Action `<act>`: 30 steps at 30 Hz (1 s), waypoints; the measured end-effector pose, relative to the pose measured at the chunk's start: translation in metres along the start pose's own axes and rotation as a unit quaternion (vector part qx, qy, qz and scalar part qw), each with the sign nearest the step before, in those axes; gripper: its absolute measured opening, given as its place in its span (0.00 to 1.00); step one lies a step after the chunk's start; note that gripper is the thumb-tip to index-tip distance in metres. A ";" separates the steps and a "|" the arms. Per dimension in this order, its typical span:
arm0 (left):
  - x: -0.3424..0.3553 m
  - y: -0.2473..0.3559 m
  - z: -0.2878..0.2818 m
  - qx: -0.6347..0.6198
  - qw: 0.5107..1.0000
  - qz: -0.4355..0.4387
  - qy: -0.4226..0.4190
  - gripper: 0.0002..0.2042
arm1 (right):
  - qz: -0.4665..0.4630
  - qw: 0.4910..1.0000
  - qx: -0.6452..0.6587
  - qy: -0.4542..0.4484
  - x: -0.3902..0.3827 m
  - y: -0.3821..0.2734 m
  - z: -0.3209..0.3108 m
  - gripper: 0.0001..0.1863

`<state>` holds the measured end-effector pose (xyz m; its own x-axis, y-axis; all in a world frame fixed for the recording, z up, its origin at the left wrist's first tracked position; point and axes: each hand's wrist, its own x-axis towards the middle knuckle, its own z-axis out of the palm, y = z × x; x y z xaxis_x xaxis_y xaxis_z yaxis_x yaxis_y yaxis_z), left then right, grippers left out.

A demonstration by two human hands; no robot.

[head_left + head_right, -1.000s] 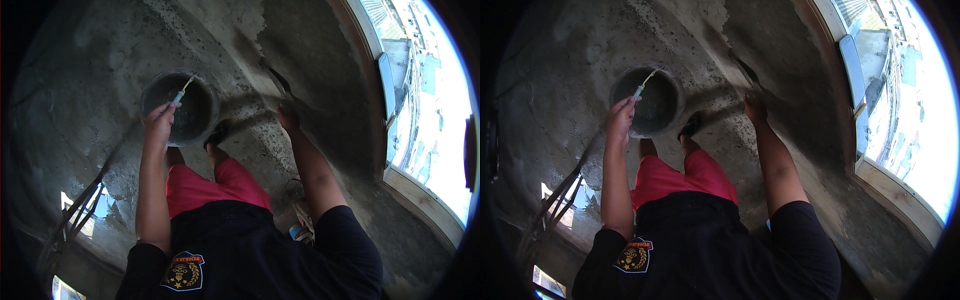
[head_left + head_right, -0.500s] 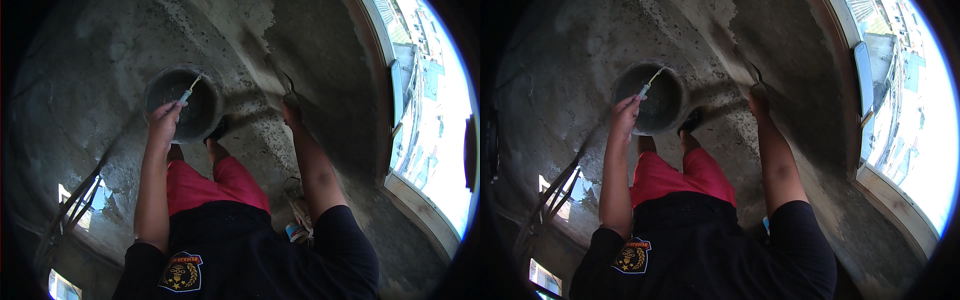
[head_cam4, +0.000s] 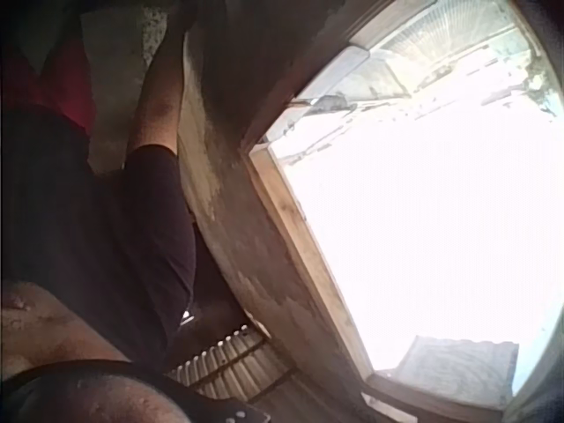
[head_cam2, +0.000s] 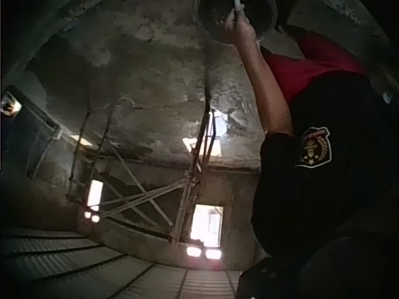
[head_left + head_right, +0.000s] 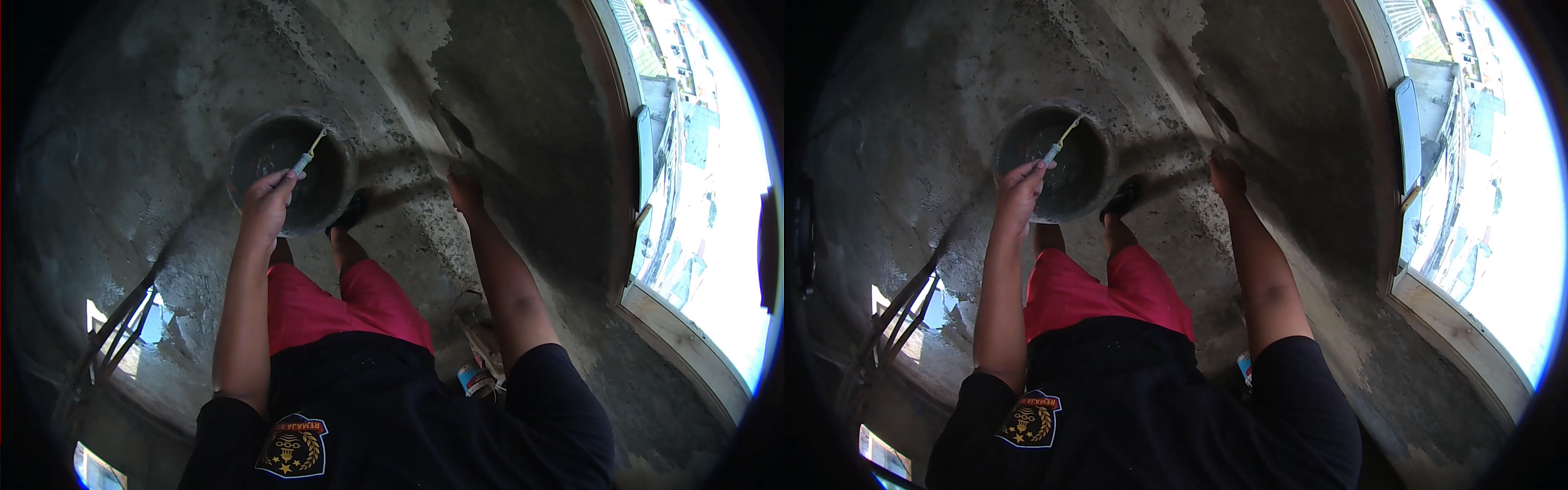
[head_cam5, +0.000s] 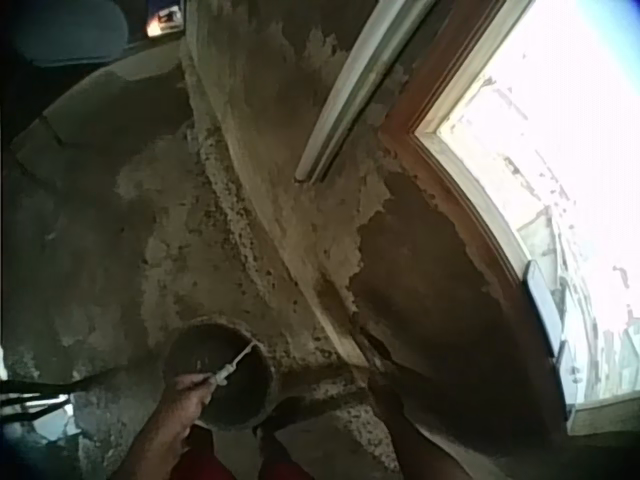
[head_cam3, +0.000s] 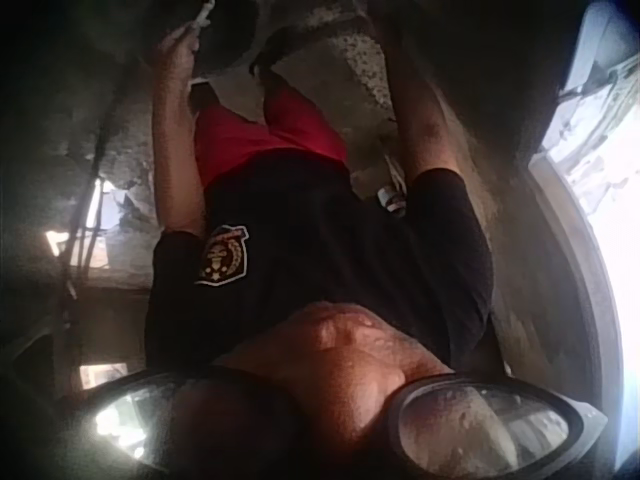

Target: The person scoops cement from a bucket using a trowel and applies it onto the wall.

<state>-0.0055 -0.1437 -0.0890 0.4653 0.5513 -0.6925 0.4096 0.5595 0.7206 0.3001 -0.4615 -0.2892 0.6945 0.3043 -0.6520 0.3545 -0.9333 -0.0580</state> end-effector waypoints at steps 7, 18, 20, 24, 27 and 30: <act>-0.002 -0.003 -0.001 -0.009 1.000 0.009 -0.020 0.11 | -0.025 0.995 0.077 0.060 0.003 0.016 -0.004 0.34; 0.000 -0.004 -0.002 0.007 0.999 0.004 -0.035 0.11 | -0.119 0.975 -0.106 0.155 0.018 0.008 0.004 0.32; -0.003 -0.009 -0.015 0.019 1.000 0.002 -0.014 0.11 | -0.079 0.992 -0.020 0.095 0.019 -0.029 -0.020 0.29; -0.003 -0.011 -0.016 0.021 1.000 0.000 -0.014 0.11 | -0.016 0.999 -0.031 0.029 -0.004 -0.035 -0.048 0.21; -0.005 -0.006 -0.020 0.016 1.000 -0.006 -0.003 0.11 | 0.130 0.973 0.189 -0.035 -0.049 -0.046 -0.034 0.17; 0.000 -0.003 -0.019 0.014 1.000 -0.004 -0.009 0.11 | 0.033 0.995 0.096 -0.005 -0.060 -0.026 -0.014 0.16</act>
<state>-0.0215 -0.1331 -0.0918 0.4751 0.5360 -0.6978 0.4354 0.5460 0.7158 0.2578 -0.4526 -0.2381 0.7050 0.2404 -0.6672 0.1823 -0.9706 -0.1571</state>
